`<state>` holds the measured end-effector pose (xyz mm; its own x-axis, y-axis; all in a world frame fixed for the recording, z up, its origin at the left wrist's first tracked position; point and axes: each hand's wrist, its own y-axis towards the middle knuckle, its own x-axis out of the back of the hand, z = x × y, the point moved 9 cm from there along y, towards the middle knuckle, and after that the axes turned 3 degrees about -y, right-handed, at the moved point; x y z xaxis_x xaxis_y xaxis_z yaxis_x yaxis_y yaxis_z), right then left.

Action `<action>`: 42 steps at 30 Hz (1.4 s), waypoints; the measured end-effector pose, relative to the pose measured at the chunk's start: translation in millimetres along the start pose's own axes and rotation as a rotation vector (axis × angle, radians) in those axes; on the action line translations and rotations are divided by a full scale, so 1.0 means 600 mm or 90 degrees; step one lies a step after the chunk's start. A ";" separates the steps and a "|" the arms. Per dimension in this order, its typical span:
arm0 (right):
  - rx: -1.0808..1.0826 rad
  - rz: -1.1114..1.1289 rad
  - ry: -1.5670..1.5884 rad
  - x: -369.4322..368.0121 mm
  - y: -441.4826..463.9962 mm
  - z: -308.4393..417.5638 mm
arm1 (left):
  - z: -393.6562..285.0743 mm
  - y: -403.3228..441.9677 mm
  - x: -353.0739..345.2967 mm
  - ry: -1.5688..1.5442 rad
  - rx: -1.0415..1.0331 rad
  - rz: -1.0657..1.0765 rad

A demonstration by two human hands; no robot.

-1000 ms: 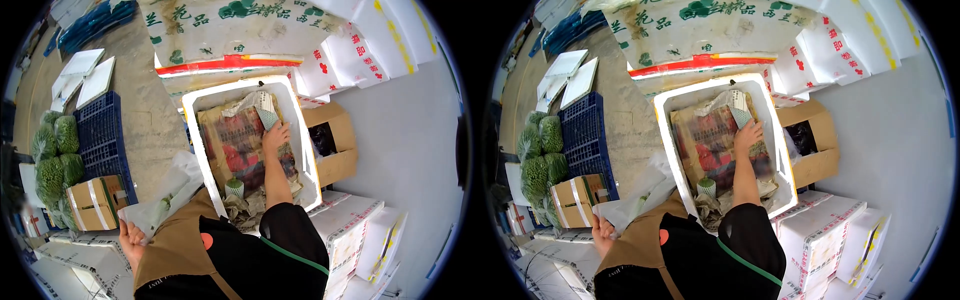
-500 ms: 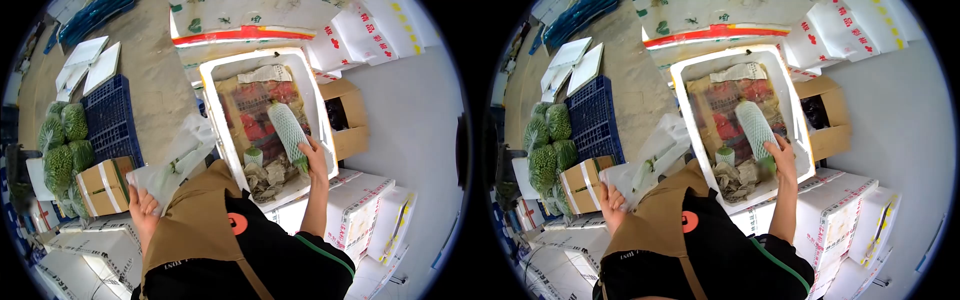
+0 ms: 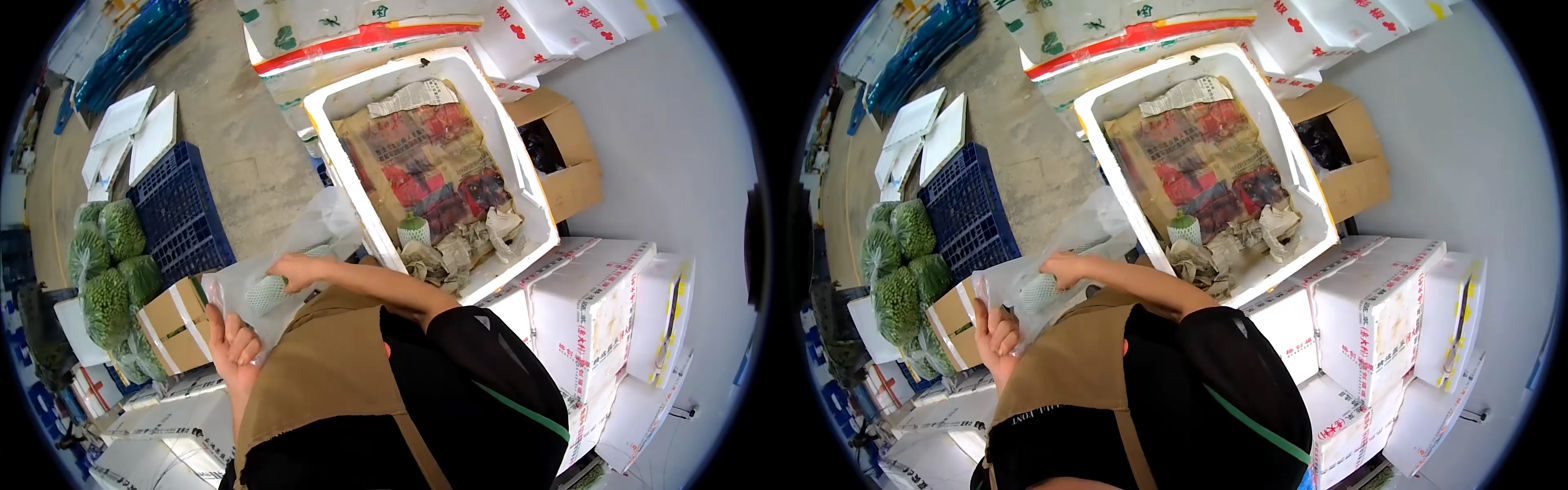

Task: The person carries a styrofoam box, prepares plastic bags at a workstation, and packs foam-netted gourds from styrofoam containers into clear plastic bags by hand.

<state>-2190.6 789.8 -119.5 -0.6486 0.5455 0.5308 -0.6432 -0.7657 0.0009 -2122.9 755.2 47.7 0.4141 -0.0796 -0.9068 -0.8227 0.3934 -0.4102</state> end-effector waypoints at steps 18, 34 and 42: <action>-0.652 -0.418 -0.040 0.232 -0.448 -0.189 | -0.056 0.004 0.100 0.007 -0.048 -0.192; -0.359 -0.673 0.480 0.204 -0.295 0.069 | -0.030 -0.014 0.070 -0.024 0.051 -0.057; -0.323 -0.443 0.545 0.170 -0.227 -0.051 | -0.053 -0.020 0.083 0.007 0.015 -0.065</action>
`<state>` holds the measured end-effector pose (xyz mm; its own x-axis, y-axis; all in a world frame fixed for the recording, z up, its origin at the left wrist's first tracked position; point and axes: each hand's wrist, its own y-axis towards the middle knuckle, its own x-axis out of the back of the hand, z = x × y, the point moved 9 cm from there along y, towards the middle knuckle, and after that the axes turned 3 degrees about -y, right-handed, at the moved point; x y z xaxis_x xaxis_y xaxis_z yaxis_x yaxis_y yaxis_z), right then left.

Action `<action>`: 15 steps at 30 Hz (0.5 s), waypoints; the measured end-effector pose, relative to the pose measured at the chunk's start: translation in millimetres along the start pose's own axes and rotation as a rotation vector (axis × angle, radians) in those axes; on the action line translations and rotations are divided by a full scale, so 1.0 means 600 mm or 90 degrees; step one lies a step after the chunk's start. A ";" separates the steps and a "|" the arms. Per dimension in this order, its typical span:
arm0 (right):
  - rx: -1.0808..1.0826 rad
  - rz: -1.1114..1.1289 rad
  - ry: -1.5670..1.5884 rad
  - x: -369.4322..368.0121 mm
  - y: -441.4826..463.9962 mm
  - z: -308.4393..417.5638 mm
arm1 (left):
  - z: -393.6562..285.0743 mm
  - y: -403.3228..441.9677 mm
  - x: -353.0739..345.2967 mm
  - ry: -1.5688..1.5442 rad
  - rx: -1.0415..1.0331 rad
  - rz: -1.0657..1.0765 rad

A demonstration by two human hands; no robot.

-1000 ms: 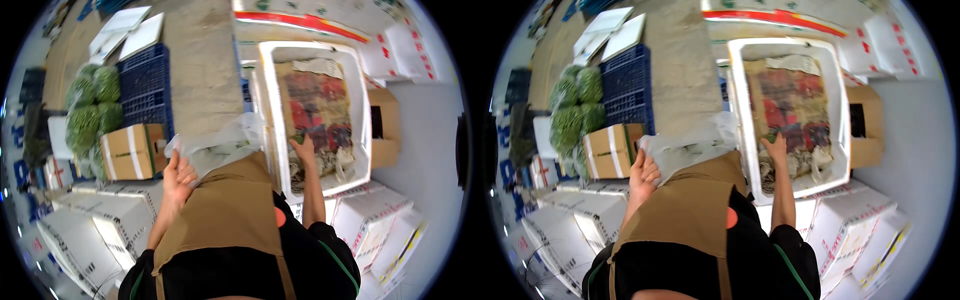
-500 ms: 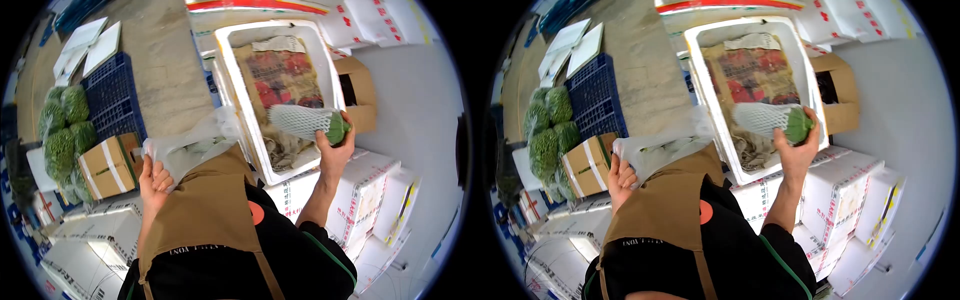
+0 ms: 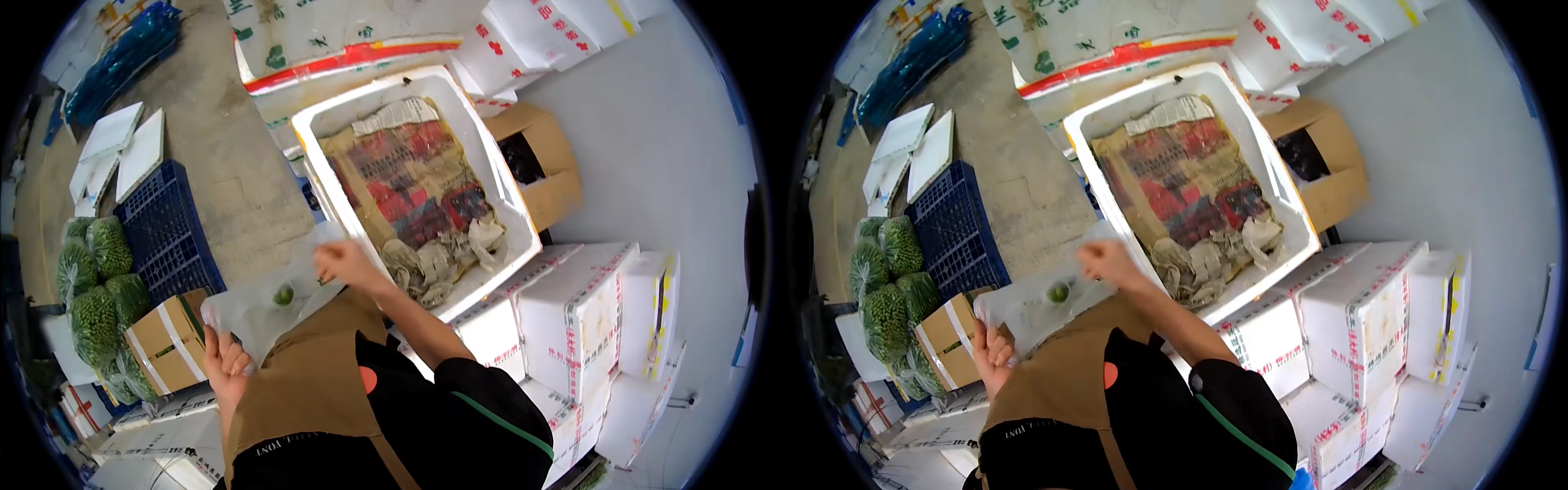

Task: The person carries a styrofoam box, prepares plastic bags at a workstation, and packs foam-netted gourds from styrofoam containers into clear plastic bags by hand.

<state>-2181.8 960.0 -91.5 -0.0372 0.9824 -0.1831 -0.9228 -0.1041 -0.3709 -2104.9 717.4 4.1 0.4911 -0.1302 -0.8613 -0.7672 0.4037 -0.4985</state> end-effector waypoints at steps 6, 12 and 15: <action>0.170 -0.622 -0.684 0.455 0.080 0.028 | -0.013 0.002 0.064 0.074 -0.086 -0.160; -0.437 -0.717 -0.620 0.602 0.079 -0.049 | -0.028 0.024 0.099 0.075 -0.122 -0.176; -0.391 -0.836 -0.626 0.620 0.087 -0.045 | -0.023 0.033 0.093 0.059 -0.144 -0.206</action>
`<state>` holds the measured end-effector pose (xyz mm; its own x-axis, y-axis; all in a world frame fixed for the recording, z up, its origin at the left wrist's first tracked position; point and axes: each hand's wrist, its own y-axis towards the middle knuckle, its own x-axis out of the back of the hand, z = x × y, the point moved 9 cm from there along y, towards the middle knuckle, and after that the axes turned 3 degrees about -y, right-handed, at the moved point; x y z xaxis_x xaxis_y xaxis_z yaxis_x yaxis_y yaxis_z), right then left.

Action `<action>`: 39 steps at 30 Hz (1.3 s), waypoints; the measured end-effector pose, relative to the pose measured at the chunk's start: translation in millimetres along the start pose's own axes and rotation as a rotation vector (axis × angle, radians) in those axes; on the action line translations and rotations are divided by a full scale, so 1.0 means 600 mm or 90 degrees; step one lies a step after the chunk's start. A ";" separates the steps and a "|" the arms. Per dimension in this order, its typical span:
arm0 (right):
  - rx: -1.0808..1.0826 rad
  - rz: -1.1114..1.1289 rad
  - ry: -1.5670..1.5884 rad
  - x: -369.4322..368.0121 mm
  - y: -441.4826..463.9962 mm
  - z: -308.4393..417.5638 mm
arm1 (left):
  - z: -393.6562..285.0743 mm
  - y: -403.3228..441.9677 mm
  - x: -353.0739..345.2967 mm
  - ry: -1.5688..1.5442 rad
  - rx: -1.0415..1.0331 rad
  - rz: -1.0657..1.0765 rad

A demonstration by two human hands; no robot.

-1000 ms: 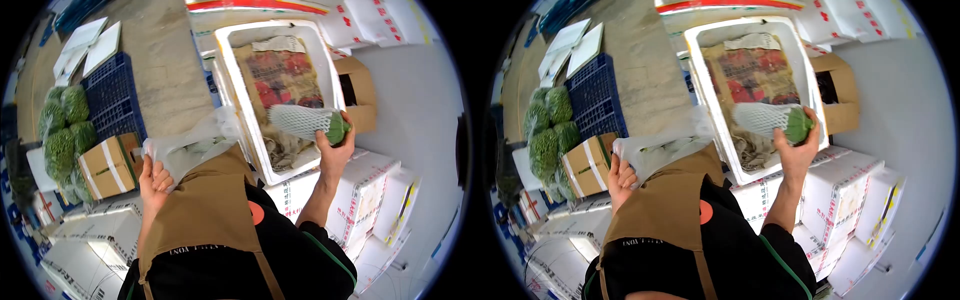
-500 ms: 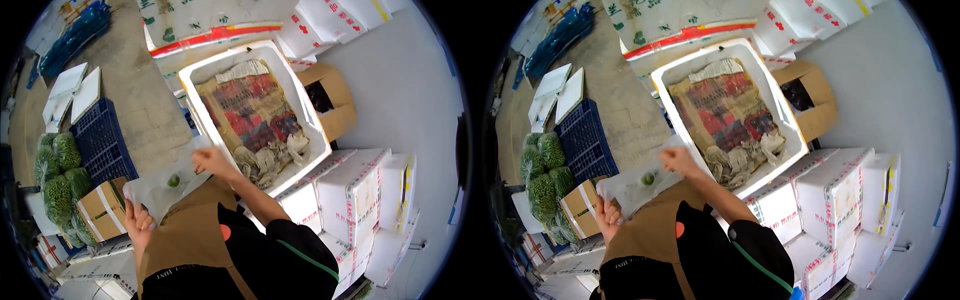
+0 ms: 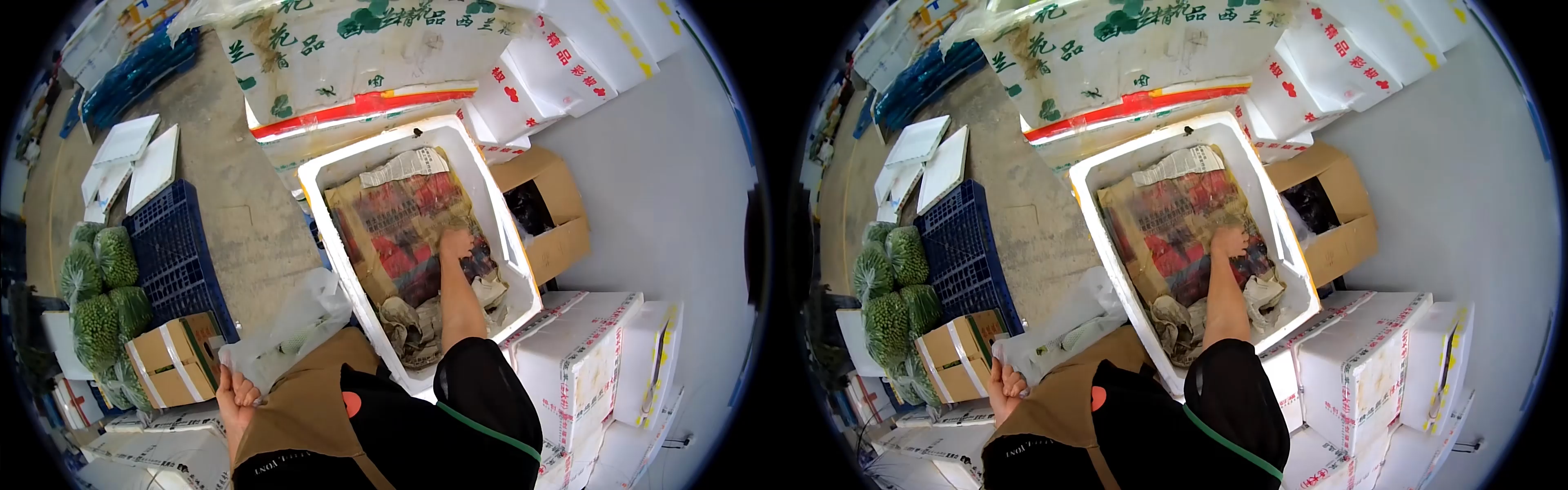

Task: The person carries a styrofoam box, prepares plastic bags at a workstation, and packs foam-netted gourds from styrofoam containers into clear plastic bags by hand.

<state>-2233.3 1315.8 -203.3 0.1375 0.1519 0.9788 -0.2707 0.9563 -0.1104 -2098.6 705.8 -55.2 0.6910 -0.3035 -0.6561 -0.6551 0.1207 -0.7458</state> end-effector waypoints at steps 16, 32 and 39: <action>0.516 0.307 0.445 0.027 -0.128 0.063 | 0.045 0.027 -0.028 0.023 0.012 -0.033; 0.922 0.586 0.000 0.145 -0.301 0.035 | 0.049 0.030 -0.076 0.056 -0.056 -0.052; 0.704 0.088 0.239 0.062 -0.005 0.124 | 0.054 0.035 -0.065 0.032 -0.029 -0.038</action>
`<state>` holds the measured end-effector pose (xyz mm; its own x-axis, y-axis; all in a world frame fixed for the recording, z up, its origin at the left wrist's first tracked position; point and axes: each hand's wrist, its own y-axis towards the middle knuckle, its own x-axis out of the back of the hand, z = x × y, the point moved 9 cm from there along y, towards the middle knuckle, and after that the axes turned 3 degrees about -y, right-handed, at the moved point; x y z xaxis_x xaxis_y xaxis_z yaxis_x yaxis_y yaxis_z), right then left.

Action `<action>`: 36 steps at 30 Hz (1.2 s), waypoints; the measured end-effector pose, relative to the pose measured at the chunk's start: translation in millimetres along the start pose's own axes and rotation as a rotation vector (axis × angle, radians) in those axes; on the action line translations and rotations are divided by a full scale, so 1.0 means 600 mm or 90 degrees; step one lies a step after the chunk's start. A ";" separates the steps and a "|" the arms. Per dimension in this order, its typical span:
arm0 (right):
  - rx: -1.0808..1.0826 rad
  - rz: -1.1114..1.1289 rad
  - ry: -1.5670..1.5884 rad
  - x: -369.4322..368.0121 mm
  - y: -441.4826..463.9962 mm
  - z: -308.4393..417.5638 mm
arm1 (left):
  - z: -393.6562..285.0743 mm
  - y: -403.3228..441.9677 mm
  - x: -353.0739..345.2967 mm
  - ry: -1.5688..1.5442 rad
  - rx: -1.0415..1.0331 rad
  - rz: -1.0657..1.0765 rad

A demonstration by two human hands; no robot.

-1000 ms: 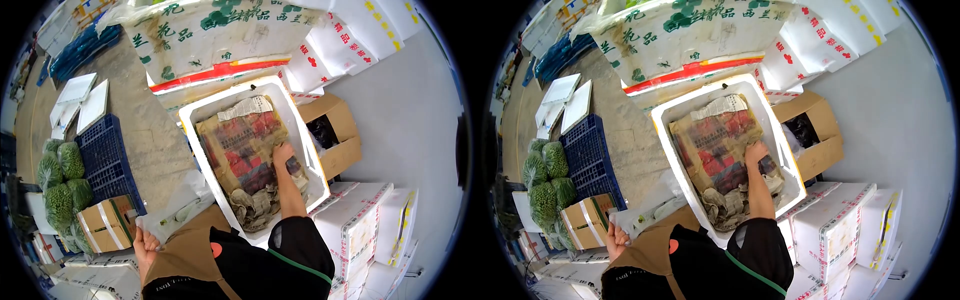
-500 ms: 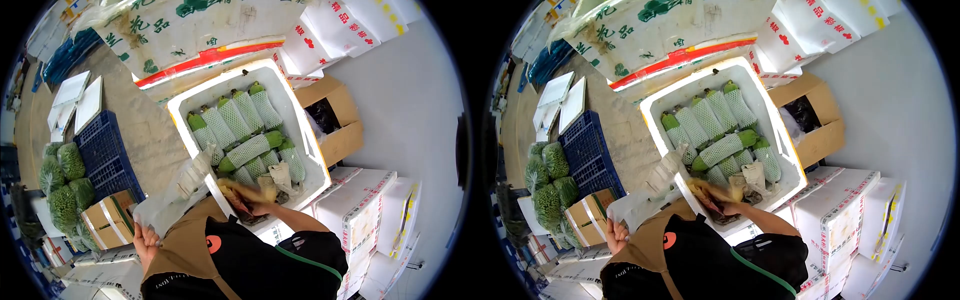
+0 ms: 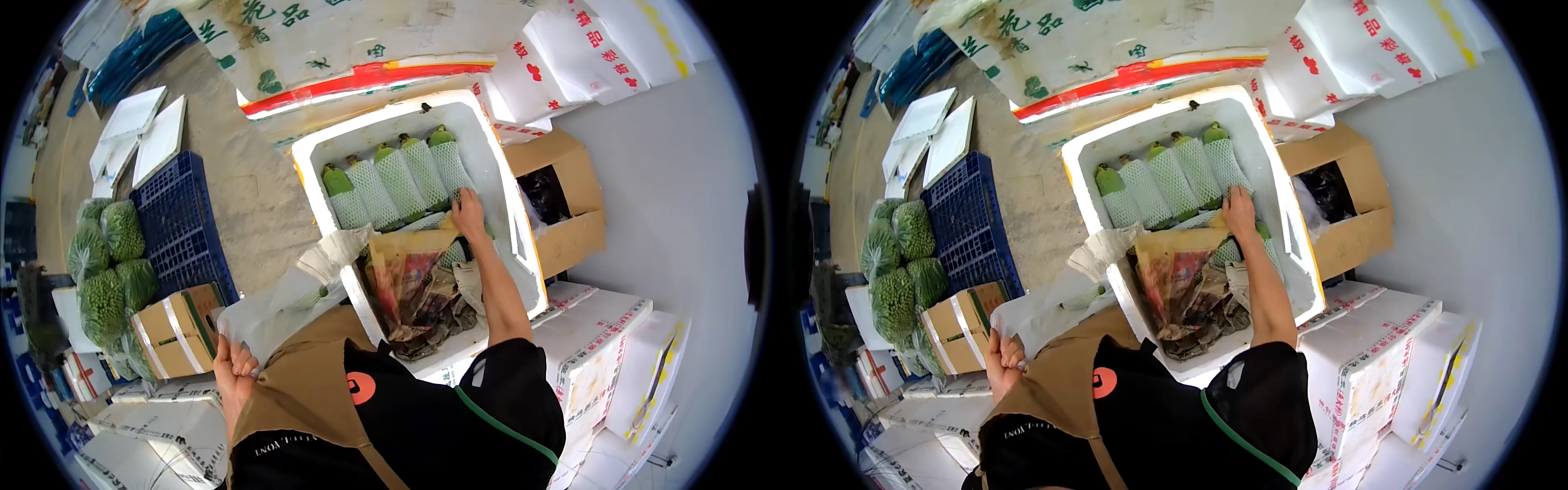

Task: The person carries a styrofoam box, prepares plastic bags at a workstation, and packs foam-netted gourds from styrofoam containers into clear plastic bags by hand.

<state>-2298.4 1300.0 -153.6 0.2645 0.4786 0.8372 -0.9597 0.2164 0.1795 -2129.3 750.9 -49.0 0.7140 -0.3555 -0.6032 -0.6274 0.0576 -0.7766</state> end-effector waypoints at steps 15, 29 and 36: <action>0.125 0.559 -0.450 -0.099 -0.049 0.057 | -0.004 -0.027 0.024 -0.082 -0.014 -0.046; 0.118 0.567 -0.372 0.009 -0.172 0.156 | -0.023 -0.013 0.062 -0.074 -0.055 -0.041; -0.030 0.346 -0.505 0.278 -0.142 0.267 | -0.053 0.010 0.060 -0.070 -0.026 0.029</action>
<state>-2187.8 1225.0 53.7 -0.3727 -0.1876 0.9088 -0.9229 0.1769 -0.3420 -2117.3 708.7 -69.8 0.7130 -0.2488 -0.6556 -0.6704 0.0322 -0.7413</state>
